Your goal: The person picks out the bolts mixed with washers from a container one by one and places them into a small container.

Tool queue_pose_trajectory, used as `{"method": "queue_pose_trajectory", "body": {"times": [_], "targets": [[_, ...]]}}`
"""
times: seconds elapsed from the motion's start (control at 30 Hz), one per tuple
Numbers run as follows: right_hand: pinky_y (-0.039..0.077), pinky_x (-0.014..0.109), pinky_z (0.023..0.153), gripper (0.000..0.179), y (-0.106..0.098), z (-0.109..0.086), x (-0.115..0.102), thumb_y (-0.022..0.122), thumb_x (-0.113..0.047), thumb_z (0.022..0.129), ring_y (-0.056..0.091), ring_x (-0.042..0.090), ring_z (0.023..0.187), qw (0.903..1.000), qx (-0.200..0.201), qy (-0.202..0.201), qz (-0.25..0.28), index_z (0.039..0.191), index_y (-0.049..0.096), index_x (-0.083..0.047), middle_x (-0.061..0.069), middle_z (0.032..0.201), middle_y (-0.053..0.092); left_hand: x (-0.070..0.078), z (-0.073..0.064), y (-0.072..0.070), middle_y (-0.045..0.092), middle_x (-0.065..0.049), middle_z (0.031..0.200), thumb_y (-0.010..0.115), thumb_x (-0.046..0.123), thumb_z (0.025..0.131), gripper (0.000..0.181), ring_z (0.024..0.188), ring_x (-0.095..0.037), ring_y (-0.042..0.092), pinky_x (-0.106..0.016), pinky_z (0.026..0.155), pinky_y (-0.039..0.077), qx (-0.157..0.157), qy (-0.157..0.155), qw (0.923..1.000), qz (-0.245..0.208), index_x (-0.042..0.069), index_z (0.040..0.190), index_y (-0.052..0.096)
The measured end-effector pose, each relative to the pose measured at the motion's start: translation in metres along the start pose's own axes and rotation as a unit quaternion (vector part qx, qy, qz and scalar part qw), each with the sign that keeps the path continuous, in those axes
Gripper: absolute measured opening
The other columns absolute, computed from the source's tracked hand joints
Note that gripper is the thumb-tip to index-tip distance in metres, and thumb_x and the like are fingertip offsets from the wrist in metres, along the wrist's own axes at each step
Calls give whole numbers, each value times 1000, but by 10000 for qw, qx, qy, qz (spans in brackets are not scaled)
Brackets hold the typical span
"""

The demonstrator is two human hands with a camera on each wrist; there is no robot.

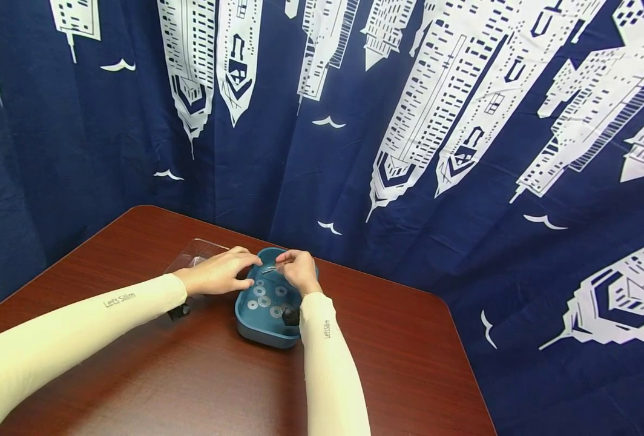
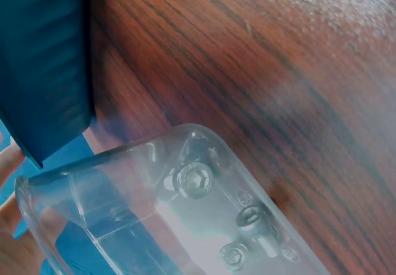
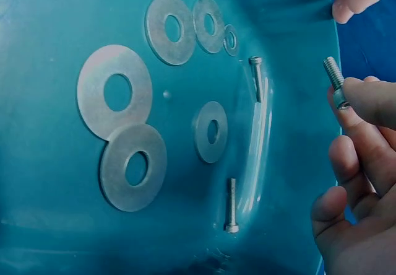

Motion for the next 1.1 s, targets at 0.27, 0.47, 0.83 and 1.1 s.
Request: {"method": "queue_pose_trajectory", "body": {"times": [0.27, 0.47, 0.83, 1.1], "targets": [[56, 30, 78, 13, -5, -2, -7, 70, 4, 85, 69, 16, 80, 10000, -30, -82, 47, 93, 75, -4, 8, 89, 76, -1, -2, -3, 63, -8, 133, 71, 33, 92, 52, 128, -25, 49, -47, 107, 46, -120, -73, 9999, 11, 12, 138, 59], [56, 31, 78, 14, -8, -4, -14, 71, 5, 85, 69, 18, 81, 9998, -58, -166, 102, 93, 75, -5, 8, 89, 76, 0, -4, -8, 62, -5, 135, 73, 38, 91, 57, 130, -24, 49, -46, 107, 47, -187, -157, 9997, 49, 12, 140, 59], [53, 31, 76, 11, -9, -4, -25, 70, 1, 87, 67, 18, 82, 9995, -128, -305, 27, 93, 75, -8, 5, 90, 76, -4, -11, -19, 62, -1, 136, 73, 45, 89, 59, 134, -25, 47, -51, 108, 45, -46, -184, 9998, 79, 15, 139, 59], [53, 30, 77, 12, -6, -3, -35, 71, 1, 87, 67, 17, 83, 9988, -263, -398, 52, 94, 75, -7, 7, 93, 76, -12, -20, -31, 60, -3, 138, 73, 43, 89, 59, 138, -28, 44, -55, 111, 39, 62, -302, 9994, 184, 15, 139, 59]]}}
Point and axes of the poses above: each hand's wrist, its own z-axis towards the middle knuckle, its own y-axis out of the palm, x = y × z, the point moved 3 cm from there along z, towards the middle knuckle
